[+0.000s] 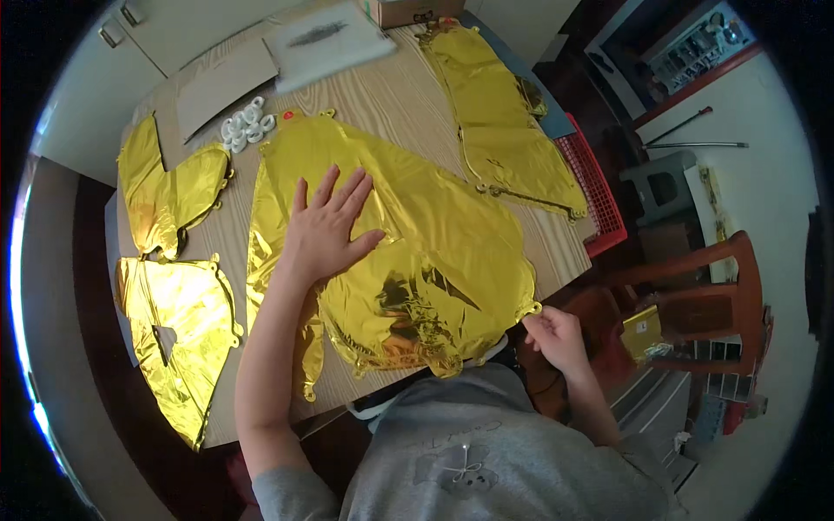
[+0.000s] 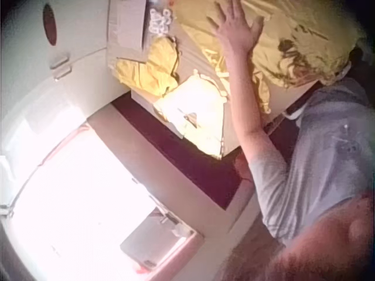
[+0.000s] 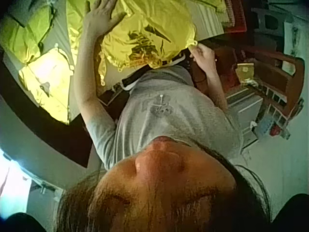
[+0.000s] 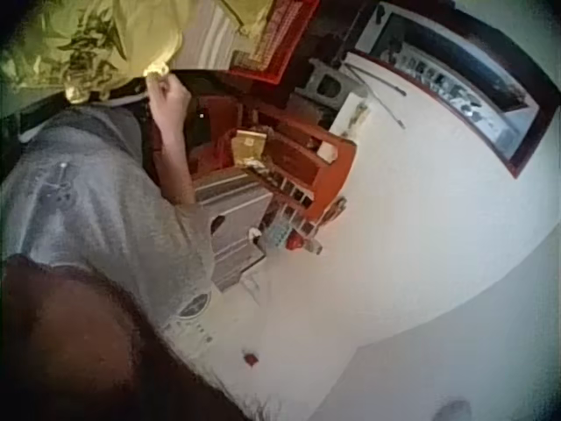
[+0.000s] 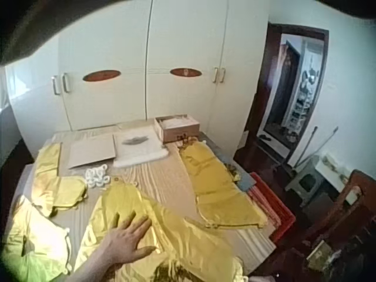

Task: Folding gold-colored foil sheets into specific shapes on a workbench.

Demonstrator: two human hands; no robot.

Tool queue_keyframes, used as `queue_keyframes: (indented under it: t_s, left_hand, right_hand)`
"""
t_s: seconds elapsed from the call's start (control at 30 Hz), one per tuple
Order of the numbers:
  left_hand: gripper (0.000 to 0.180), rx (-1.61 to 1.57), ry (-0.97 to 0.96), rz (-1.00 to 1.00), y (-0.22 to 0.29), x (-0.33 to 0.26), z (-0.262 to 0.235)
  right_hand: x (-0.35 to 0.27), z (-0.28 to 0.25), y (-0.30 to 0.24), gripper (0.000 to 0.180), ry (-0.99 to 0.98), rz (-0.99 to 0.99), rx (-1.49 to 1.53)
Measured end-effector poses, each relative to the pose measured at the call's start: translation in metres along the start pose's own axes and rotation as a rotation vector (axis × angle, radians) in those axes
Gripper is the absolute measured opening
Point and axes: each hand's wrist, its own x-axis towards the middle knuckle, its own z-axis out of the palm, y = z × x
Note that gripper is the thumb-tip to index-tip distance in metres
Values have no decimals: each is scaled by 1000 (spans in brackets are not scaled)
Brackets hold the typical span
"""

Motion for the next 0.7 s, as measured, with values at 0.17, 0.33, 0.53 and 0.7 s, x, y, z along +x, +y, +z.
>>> queue_keyframes:
  t_s: [0.17, 0.33, 0.53, 0.7]
  left_hand:
    - [77, 19, 10, 5, 0, 0, 2]
    - [77, 22, 23, -1, 0, -1, 1]
    - [78, 29, 27, 7, 1, -1, -1]
    - [77, 46, 58, 21, -2, -3, 5]
  right_hand:
    - [8, 18, -9, 15, 106, -130, 88]
    - [3, 36, -38, 11, 250, -510, -46]
    - [-1, 99, -87, 19, 28, -1054, -242]
    - [-2, 133, -86, 15, -151, -1132, -364]
